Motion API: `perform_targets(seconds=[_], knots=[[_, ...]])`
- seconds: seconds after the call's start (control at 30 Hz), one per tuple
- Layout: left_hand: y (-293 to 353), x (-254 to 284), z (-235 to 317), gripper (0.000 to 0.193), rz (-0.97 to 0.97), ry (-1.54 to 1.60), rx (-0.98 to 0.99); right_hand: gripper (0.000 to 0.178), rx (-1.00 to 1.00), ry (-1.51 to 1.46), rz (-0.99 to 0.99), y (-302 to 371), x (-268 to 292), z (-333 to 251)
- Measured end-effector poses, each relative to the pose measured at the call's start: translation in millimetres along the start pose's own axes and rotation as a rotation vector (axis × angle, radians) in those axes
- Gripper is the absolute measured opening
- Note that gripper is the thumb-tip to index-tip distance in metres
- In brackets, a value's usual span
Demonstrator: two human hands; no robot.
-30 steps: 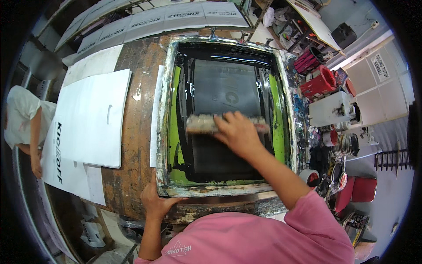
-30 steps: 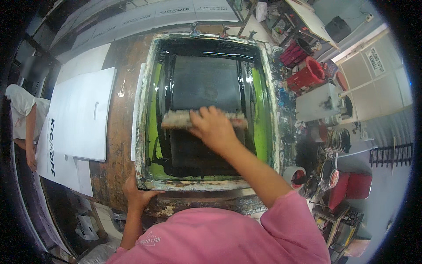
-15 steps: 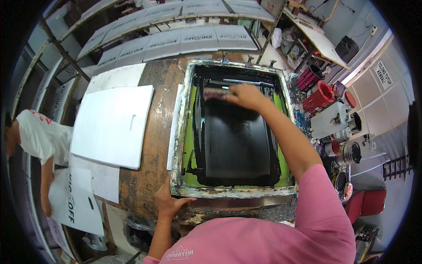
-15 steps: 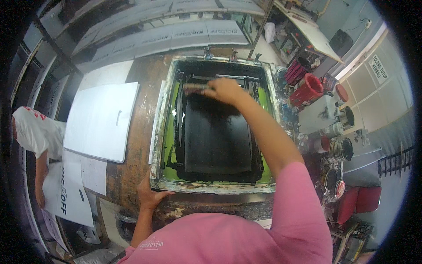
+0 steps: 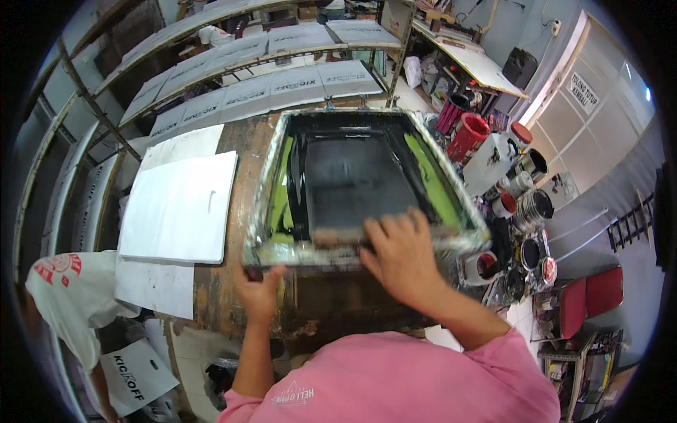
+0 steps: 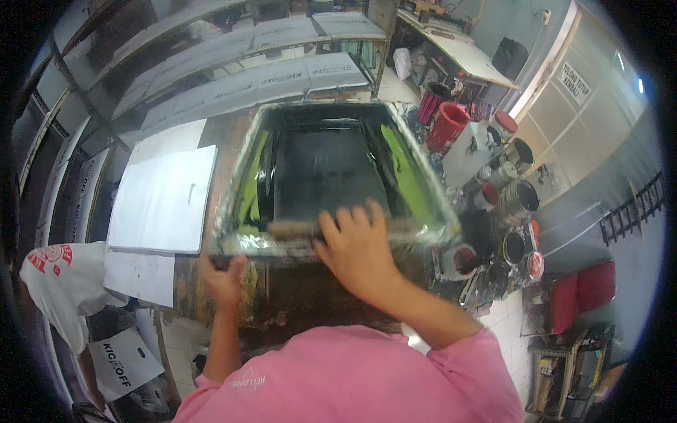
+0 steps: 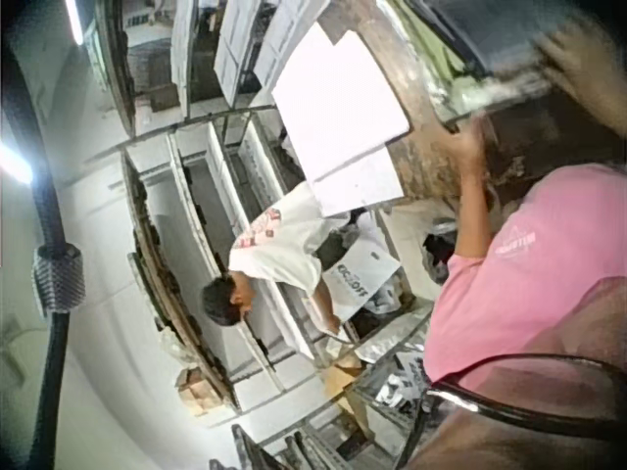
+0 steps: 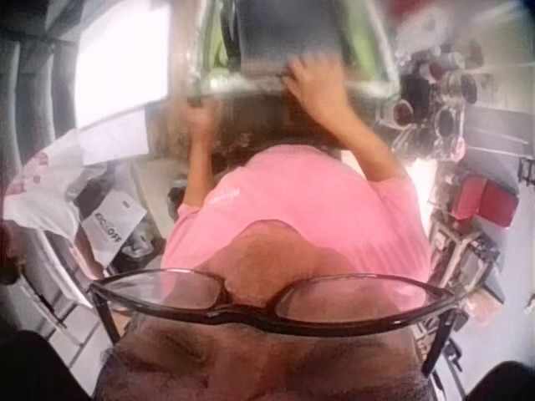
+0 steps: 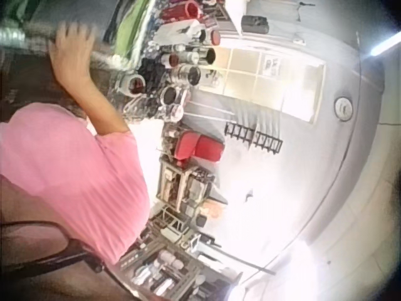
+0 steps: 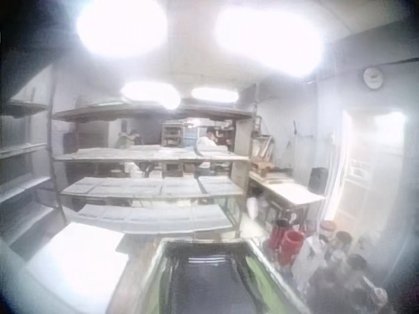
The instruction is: The person performs manual screen printing on plastic bags by placing a bag on a flat surface, lowering a screen, and using a squeegee to apply black ink across the stencil.
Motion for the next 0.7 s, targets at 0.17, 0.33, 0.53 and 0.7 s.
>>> perform_targets(seconds=[0.17,0.33,0.53,0.7], knots=[[-61,-14,37,0.12,-0.095,0.036,-0.343,0.032,0.05,0.079,0.27,-85,81,28],[-42,-33,-32,0.11,-0.305,-1.162,0.059,0.036,0.102,0.075,0.405,-122,113,46],[5,-44,-87,0.123,-0.508,-1.399,0.242,0.034,0.123,0.054,0.396,-158,146,53],[-7,-49,-70,0.136,-0.566,-1.418,0.217,0.043,-0.006,0.045,0.307,-168,164,49]])
Point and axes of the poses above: each hand's wrist, its own y-axis away from the middle knuckle, its own x-axis out of the back of the hand, z = x × y, the point moved 3 cm from there along -y, towards the middle knuckle, and after that the axes turned 12 degrees about -z, right-handed, at the moved point
